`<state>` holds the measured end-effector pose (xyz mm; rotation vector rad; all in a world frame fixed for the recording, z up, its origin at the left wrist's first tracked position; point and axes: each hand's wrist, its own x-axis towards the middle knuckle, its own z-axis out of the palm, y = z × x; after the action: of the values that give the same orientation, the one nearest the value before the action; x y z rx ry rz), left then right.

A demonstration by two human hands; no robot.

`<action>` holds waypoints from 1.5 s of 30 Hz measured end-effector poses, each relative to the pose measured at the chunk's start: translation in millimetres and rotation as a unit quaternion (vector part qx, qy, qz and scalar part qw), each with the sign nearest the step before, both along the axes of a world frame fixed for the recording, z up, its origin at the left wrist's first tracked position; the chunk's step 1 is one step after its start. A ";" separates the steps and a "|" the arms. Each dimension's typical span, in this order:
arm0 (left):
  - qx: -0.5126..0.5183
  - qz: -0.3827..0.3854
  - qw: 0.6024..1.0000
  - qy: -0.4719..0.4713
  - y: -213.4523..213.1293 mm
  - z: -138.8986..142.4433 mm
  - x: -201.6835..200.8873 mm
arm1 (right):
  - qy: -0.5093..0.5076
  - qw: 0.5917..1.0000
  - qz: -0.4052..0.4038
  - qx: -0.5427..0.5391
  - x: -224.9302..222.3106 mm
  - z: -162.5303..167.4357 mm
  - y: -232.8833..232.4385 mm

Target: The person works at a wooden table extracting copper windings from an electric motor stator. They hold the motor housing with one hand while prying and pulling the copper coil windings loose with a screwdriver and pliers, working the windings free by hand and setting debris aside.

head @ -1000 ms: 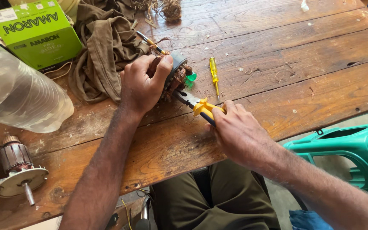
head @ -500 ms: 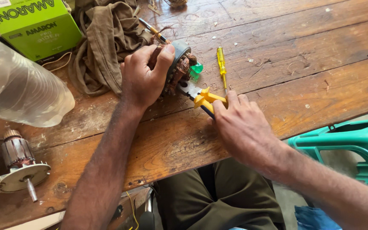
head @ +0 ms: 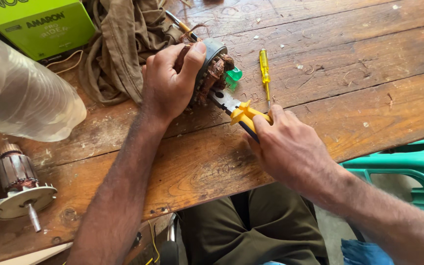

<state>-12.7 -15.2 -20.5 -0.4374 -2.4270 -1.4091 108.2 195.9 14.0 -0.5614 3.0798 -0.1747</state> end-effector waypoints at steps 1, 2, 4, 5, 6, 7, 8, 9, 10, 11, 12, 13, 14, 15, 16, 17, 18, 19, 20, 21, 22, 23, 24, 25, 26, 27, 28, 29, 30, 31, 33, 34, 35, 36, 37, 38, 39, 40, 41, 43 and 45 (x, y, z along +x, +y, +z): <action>-0.002 0.002 1.000 -0.001 0.0 -0.8 0.2 | -0.042 0.999 -0.018 -0.002 -1.1 0.2 -0.4; -0.003 0.002 1.000 -0.006 0.0 -1.8 0.2 | -0.084 0.996 -0.034 -0.003 -3.9 1.2 0.0; -0.003 0.001 1.000 -0.013 0.1 -3.3 -1.3 | -0.129 0.990 -0.046 -0.013 -8.9 5.3 1.1; -0.002 0.000 1.000 -0.022 0.0 -4.1 -2.1 | -0.133 0.990 -0.039 -0.022 -11.2 8.0 1.7; -0.002 0.000 1.000 -0.031 -0.6 -4.4 -3.3 | -0.135 0.990 -0.032 -0.031 -14.0 11.0 1.8; -0.002 0.000 0.999 -0.040 -1.0 -4.9 -4.3 | -0.154 0.986 -0.044 -0.040 -17.0 14.1 1.7; 0.005 -0.006 0.999 -0.036 -1.3 -5.1 -5.2 | -0.173 0.982 -0.057 -0.050 -20.0 17.2 1.2; 0.012 -0.011 0.999 -0.034 -1.6 -5.3 -5.7 | -0.192 0.977 -0.069 -0.060 -22.2 20.4 0.6; 0.019 -0.016 0.999 -0.030 -2.4 -5.5 -6.1 | -0.215 0.969 -0.089 -0.078 -23.8 23.6 0.3; 0.016 -0.008 0.999 -0.032 -2.6 -5.3 -7.0 | -0.237 0.961 -0.109 -0.096 -25.5 27.1 0.5; 0.013 -0.002 0.999 -0.035 -2.2 -5.7 -7.1 | -0.259 0.950 -0.129 -0.113 -26.8 30.0 0.8; 0.011 0.005 0.999 -0.038 -2.5 -6.0 -6.9 | -0.281 0.943 -0.136 -0.115 -28.7 32.3 1.1; 0.018 -0.002 0.999 -0.033 -3.4 -6.2 -6.6 | -0.303 0.935 -0.144 -0.116 -30.9 34.1 1.8; 0.026 -0.011 0.999 -0.030 -3.7 -7.1 -5.6 | -0.325 0.926 -0.154 -0.118 -31.9 34.7 2.5; 0.033 -0.021 0.999 -0.027 -3.9 -7.8 -5.3 | -0.331 0.921 -0.157 -0.132 -32.3 34.2 3.3; 0.030 -0.021 0.999 -0.025 -4.2 -8.4 -5.5 | -0.337 0.916 -0.161 -0.146 -33.1 32.9 4.6; 0.026 -0.020 0.999 -0.023 -4.7 -9.2 -5.4 | -0.343 0.911 -0.163 -0.159 -33.8 30.7 6.2; 0.022 -0.020 0.999 -0.021 -5.3 -9.8 -5.5 | -0.366 0.894 -0.170 -0.197 -34.6 27.6 8.1; 0.024 -0.019 0.999 -0.026 -5.5 -10.4 -5.9 | -0.387 0.874 -0.177 -0.235 -35.5 24.0 10.4; 0.026 -0.018 0.999 -0.030 -5.2 -10.8 -6.5 | -0.407 0.852 -0.184 -0.273 -36.1 20.1 12.9; 0.029 -0.019 0.999 -0.034 -4.7 -11.0 -7.2 | -0.417 0.838 -0.185 -0.299 -36.2 16.2 15.3; 0.029 -0.021 0.999 -0.032 -4.9 -11.1 -7.1 | -0.426 0.824 -0.186 -0.324 -36.0 12.7 17.6; 0.030 -0.023 0.999 -0.030 -5.4 -10.9 -6.4 | -0.435 0.808 -0.187 -0.350 -35.4 9.7 19.2; 0.031 -0.026 0.999 -0.028 -5.7 -10.7 -5.6 | -0.450 0.778 -0.203 -0.388 -34.8 7.2 19.6; 0.032 -0.029 0.999 -0.025 -5.9 -10.0 -5.0 | -0.463 0.747 -0.218 -0.424 -34.9 5.6 18.8; 0.033 -0.031 0.999 -0.022 -6.0 -9.4 -4.4 | -0.475 0.714 -0.232 -0.460 -35.2 5.0 16.8; 0.033 -0.033 0.999 -0.019 -6.4 -8.5 -3.9 | -0.467 0.727 -0.226 -0.450 -36.1 5.0 13.4; 0.032 -0.030 0.999 -0.022 -6.6 -7.6 -3.5 | -0.459 0.741 -0.218 -0.440 -37.2 5.8 9.0; 0.031 -0.026 0.999 -0.026 -6.4 -6.9 -3.2 | -0.451 0.753 -0.210 -0.429 -37.8 8.1 5.5; 0.029 -0.024 0.999 -0.031 -6.0 -6.3 -3.0 | -0.434 0.790 -0.192 -0.389 -38.2 12.2 4.6; 0.026 -0.029 0.999 -0.028 -6.2 -5.2 -2.8 | -0.394 0.855 -0.152 -0.301 -38.8 22.1 6.9; 0.025 -0.031 0.999 -0.026 -6.4 -4.6 -2.9 | -0.328 0.908 -0.128 -0.228 -35.3 26.4 9.5; 0.027 -0.031 0.999 -0.026 -6.5 -4.5 -2.5 | -0.260 0.948 -0.101 -0.150 -28.5 30.0 13.2; 0.030 -0.031 0.999 -0.025 -6.6 -4.4 -2.4 | -0.188 0.977 -0.071 -0.071 -22.9 31.4 15.0; 0.031 -0.032 0.999 -0.023 -6.8 -4.2 -2.5 | -0.162 0.984 -0.058 -0.055 -19.7 30.2 14.5; 0.029 -0.030 0.999 -0.024 -6.9 -4.4 -2.2 | -0.138 0.989 -0.046 -0.039 -16.6 28.3 14.1; 0.027 -0.029 0.999 -0.023 -6.8 -4.4 -2.5 | -0.111 0.993 -0.033 -0.023 -14.3 26.0 13.8; 0.024 -0.028 0.999 -0.022 -6.5 -4.4 -3.1 | -0.101 0.994 -0.025 -0.022 -12.2 23.3 13.2; 0.025 -0.029 0.999 -0.022 -6.1 -4.6 -3.3 | -0.091 0.996 -0.017 -0.020 -9.9 20.4 12.2; 0.026 -0.030 0.999 -0.022 -6.2 -5.2 -3.3 | -0.055 0.998 0.003 -0.012 -5.6 15.3 10.4; 0.023 -0.023 0.999 -0.026 -6.1 -5.8 -3.3 | -0.001 1.000 0.028 0.002 -3.1 10.7 8.6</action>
<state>-16.0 -21.3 -26.3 -0.4529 -2.4339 -1.5111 105.0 204.5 24.7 -0.6453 3.0569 -0.1677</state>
